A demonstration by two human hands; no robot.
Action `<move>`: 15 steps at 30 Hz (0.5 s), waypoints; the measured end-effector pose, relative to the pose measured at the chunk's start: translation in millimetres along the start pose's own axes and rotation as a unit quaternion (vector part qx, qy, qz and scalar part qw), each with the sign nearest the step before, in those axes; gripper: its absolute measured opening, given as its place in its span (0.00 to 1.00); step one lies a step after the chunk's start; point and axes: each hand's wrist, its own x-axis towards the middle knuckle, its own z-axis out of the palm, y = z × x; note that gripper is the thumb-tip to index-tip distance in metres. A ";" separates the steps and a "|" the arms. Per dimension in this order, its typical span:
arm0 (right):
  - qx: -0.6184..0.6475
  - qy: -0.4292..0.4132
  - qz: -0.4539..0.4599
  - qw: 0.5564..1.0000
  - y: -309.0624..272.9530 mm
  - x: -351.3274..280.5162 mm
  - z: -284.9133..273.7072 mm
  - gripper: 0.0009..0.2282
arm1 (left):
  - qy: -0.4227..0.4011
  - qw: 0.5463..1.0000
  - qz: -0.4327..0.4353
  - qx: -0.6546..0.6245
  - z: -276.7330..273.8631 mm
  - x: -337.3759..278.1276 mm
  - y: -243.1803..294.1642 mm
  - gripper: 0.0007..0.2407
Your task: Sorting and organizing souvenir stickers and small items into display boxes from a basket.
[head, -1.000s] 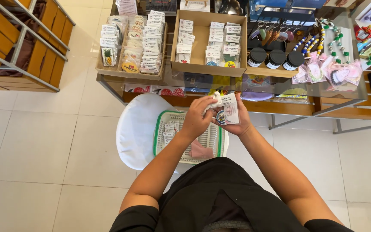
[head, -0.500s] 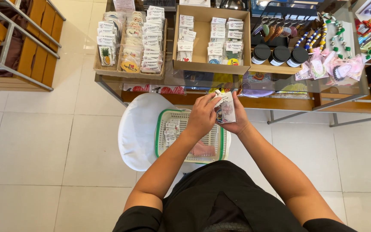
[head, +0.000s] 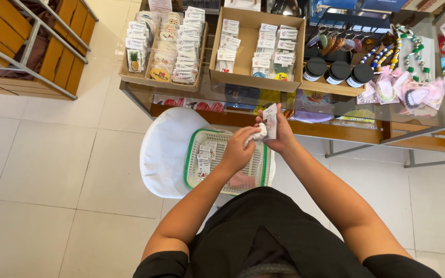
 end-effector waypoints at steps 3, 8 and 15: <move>-0.098 0.065 -0.020 0.993 -4.6 -12.5 2.4 0.20 | 0.059 0.983 -0.151 -0.085 14.9 -6.1 3.6 0.19; -0.132 0.103 -0.031 0.985 -10.5 8.9 -30.6 0.19 | 0.154 0.936 -0.239 -0.205 28.8 -11.7 4.4 0.18; -0.265 0.093 -0.128 0.951 -11.6 -7.8 -19.3 0.16 | 0.135 0.944 -0.264 -0.148 47.8 -9.7 -8.7 0.15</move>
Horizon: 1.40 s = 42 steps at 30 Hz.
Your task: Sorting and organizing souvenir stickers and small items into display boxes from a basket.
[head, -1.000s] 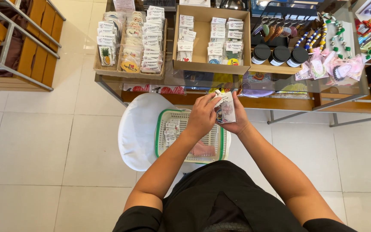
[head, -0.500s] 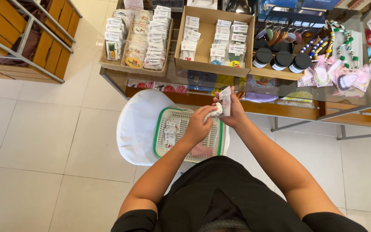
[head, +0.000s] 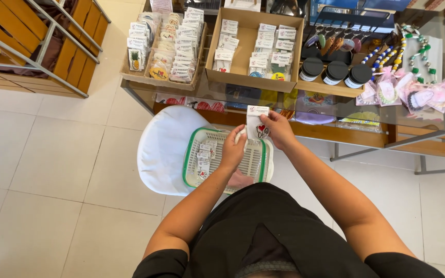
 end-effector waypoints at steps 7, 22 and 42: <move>-0.047 -0.058 -0.075 0.994 -37.4 -38.4 21.5 0.19 | -0.024 0.997 -0.047 -0.058 23.6 30.0 -82.2 0.10; -0.399 -0.039 -0.132 0.907 -68.1 -53.4 18.3 0.11 | -0.211 0.923 -0.137 -0.289 16.1 40.3 -96.1 0.09; -0.170 0.004 -0.126 0.977 -55.2 -42.7 85.8 0.10 | -0.174 0.983 0.040 0.041 -68.7 71.7 -34.3 0.08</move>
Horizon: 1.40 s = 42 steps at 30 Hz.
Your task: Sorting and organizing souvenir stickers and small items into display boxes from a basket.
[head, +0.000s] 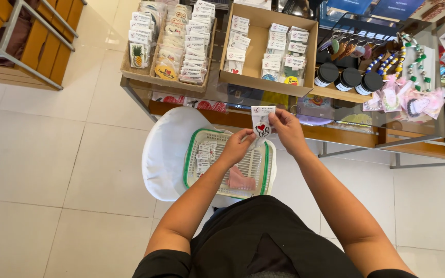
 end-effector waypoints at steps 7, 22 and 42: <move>0.015 -0.021 0.037 0.999 7.5 11.2 -11.2 0.08 | 0.009 1.000 -0.001 0.014 -8.6 17.7 9.6 0.07; 0.125 -0.004 0.076 0.989 16.0 262.2 -67.3 0.07 | 0.134 0.991 0.013 -0.016 -15.7 147.7 88.8 0.08; 0.028 0.003 0.091 0.995 96.5 482.2 -22.9 0.13 | 0.118 0.963 -0.110 0.214 -8.7 380.4 -8.3 0.12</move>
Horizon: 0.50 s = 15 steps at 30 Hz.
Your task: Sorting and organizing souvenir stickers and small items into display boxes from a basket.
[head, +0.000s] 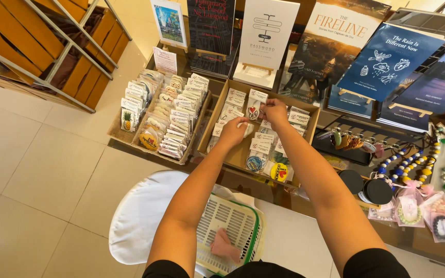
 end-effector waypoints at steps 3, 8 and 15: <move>0.017 0.000 0.005 1.000 -1.9 -1.1 0.2 0.16 | -0.010 0.998 0.038 0.042 4.3 -3.0 17.2 0.14; 0.032 -0.013 0.028 0.999 -10.2 -6.3 -8.6 0.21 | -0.030 0.996 0.032 0.080 5.6 -4.0 31.0 0.16; 0.081 -0.032 0.027 0.996 -28.5 -26.5 -27.6 0.22 | -0.018 0.994 0.018 0.107 14.8 8.6 24.5 0.15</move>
